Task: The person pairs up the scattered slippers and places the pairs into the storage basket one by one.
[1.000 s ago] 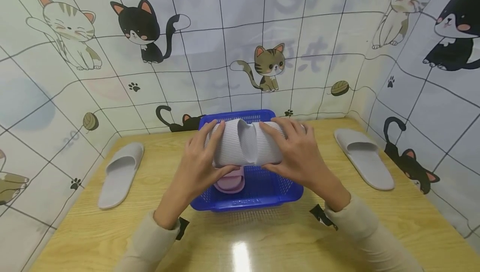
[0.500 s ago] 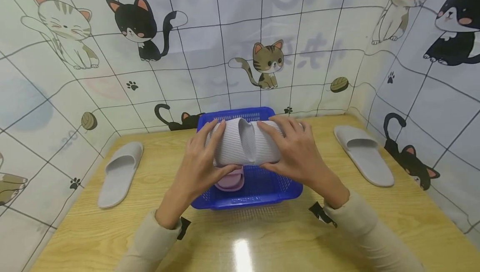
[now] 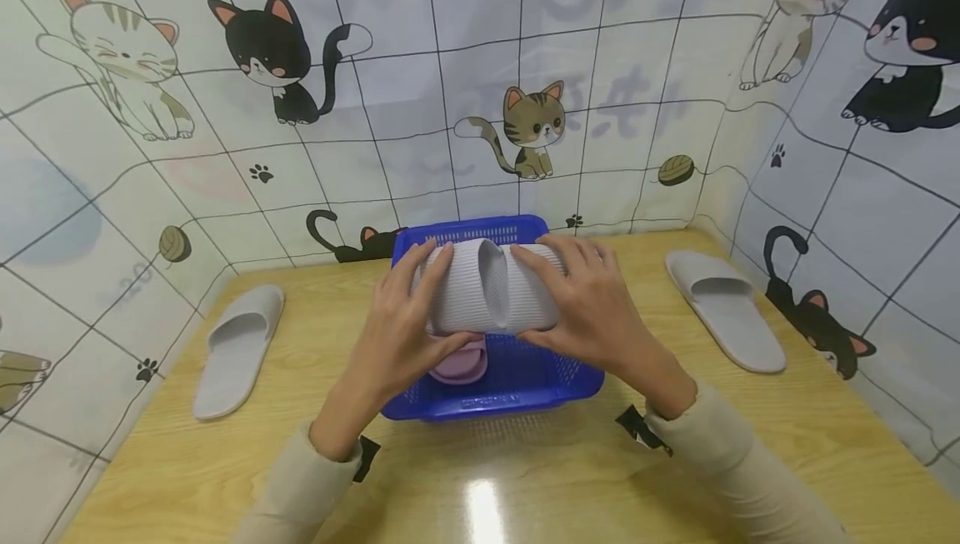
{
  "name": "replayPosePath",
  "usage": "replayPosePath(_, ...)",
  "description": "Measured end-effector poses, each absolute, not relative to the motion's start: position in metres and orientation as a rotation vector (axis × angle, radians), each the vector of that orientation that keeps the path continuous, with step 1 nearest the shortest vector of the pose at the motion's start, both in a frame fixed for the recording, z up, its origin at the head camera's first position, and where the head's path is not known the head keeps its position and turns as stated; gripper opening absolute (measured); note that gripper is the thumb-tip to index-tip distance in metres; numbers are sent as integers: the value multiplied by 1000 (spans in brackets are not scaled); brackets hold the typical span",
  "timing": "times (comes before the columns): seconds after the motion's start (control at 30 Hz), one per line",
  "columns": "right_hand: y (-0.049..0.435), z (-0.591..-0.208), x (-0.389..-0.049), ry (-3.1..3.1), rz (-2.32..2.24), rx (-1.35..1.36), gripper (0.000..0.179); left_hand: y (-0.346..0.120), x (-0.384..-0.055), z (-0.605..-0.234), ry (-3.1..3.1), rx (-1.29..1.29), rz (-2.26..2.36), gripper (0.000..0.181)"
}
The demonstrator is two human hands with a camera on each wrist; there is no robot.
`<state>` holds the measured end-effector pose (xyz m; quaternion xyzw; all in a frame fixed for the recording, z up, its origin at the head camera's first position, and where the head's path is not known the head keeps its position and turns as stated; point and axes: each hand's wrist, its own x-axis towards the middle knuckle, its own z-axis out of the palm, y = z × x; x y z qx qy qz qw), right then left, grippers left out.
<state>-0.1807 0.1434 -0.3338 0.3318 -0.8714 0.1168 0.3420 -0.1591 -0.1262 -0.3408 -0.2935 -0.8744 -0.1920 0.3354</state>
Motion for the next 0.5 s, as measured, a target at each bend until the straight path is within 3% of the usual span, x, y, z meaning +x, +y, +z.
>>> replayPosePath(0.5, 143, -333, -179, -2264, 358, 864, 105, -130, -158, -338, -2285, -763, -494, 115)
